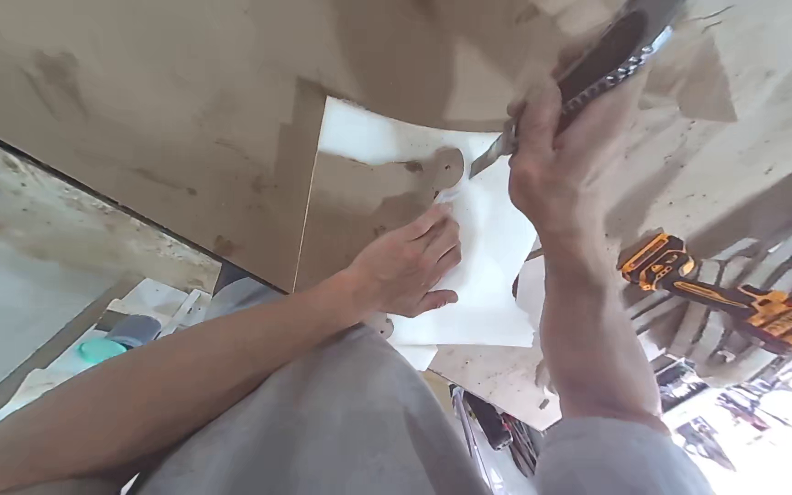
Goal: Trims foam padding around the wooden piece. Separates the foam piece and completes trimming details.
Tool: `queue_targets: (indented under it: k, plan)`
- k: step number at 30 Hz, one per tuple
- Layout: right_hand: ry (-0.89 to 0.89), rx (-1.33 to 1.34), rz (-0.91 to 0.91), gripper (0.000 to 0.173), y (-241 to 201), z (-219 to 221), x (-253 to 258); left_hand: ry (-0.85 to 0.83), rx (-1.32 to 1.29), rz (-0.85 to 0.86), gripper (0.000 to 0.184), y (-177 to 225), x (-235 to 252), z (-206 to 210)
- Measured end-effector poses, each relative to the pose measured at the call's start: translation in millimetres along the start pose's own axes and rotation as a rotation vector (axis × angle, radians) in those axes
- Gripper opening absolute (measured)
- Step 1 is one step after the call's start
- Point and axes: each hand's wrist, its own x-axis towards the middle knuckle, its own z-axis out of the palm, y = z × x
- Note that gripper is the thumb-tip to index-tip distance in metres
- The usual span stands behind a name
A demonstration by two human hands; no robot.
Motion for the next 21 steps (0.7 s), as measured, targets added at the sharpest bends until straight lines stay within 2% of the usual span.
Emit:
queue_targets:
  k: [7,21]
  plan:
    - [-0.040,0.085,-0.160,0.036,6.2,-3.2,18.4,-0.006,0.008,-0.003,0.079,-7.6,4.5,-2.4]
    - [-0.263,0.132,-0.340,0.037,9.3,-3.1,38.0,-0.013,-0.032,-0.006,0.075,-3.9,2.8,-2.8]
